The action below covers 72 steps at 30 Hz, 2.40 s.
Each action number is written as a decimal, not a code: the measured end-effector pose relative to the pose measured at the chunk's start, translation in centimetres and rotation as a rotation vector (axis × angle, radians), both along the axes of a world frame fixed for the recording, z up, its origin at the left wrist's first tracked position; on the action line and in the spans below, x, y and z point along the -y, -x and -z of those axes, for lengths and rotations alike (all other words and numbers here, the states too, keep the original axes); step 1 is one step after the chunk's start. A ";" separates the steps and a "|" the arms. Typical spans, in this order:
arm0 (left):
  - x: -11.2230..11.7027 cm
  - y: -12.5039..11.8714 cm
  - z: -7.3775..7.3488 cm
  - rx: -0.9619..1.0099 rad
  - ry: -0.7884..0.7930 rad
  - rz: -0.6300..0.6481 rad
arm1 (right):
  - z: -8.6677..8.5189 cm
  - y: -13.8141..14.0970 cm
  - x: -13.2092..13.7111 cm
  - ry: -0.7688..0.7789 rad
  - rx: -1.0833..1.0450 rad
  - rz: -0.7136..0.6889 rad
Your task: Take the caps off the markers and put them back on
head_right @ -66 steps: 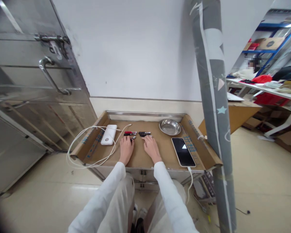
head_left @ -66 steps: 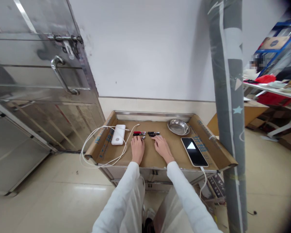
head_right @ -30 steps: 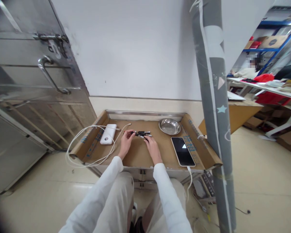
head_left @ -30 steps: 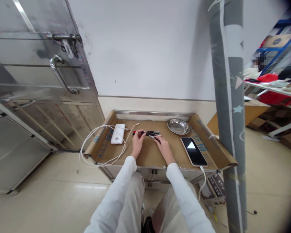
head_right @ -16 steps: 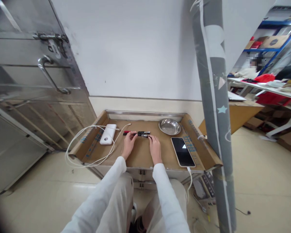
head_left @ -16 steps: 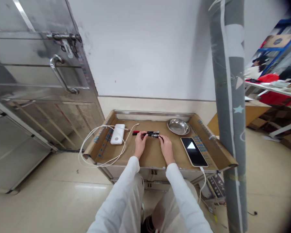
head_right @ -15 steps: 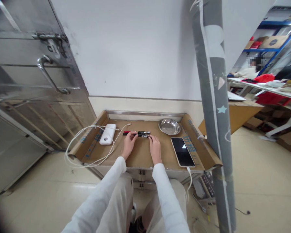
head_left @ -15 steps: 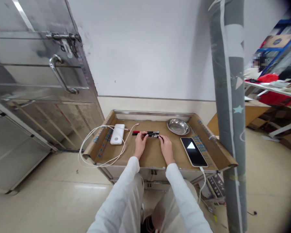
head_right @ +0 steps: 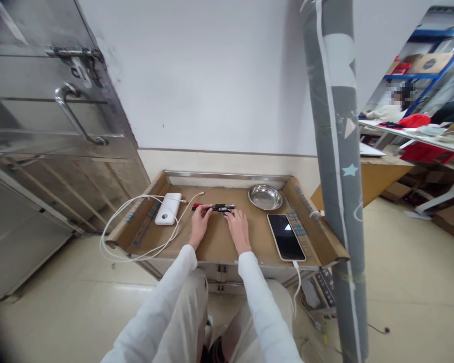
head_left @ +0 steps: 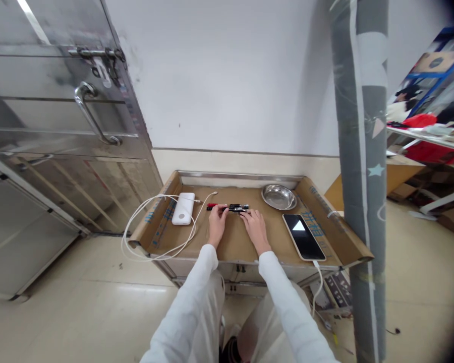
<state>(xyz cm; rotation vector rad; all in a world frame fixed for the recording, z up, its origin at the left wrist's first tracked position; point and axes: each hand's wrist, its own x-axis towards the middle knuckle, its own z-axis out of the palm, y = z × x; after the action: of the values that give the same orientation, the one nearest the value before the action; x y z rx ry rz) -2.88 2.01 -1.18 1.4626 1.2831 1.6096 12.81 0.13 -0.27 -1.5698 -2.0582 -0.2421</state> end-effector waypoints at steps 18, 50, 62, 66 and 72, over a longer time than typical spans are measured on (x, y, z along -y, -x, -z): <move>1.2 -0.6 -1.3 -0.535 -0.108 0.097 | 0.9 -0.3 0.5 0.017 -0.278 -0.206; 1.8 -1.5 -0.8 -0.843 -0.065 0.020 | 0.1 -0.3 1.0 0.030 -0.162 -0.034; 2.2 0.1 -1.0 -0.766 -0.030 -0.337 | -0.2 0.0 1.2 0.094 -0.143 -0.211; 2.2 0.3 -0.9 -0.792 0.005 -0.367 | 0.0 0.0 1.1 0.090 -0.179 -0.194; 3.1 1.2 -1.1 -0.805 0.096 -0.293 | -0.2 0.1 1.0 0.043 -0.301 -0.219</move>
<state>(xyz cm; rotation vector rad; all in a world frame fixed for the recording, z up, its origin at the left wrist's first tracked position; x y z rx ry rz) -4.06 -1.05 -0.04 2.0262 2.0550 1.1037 12.69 -0.88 -0.02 -1.3002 -1.9833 0.1135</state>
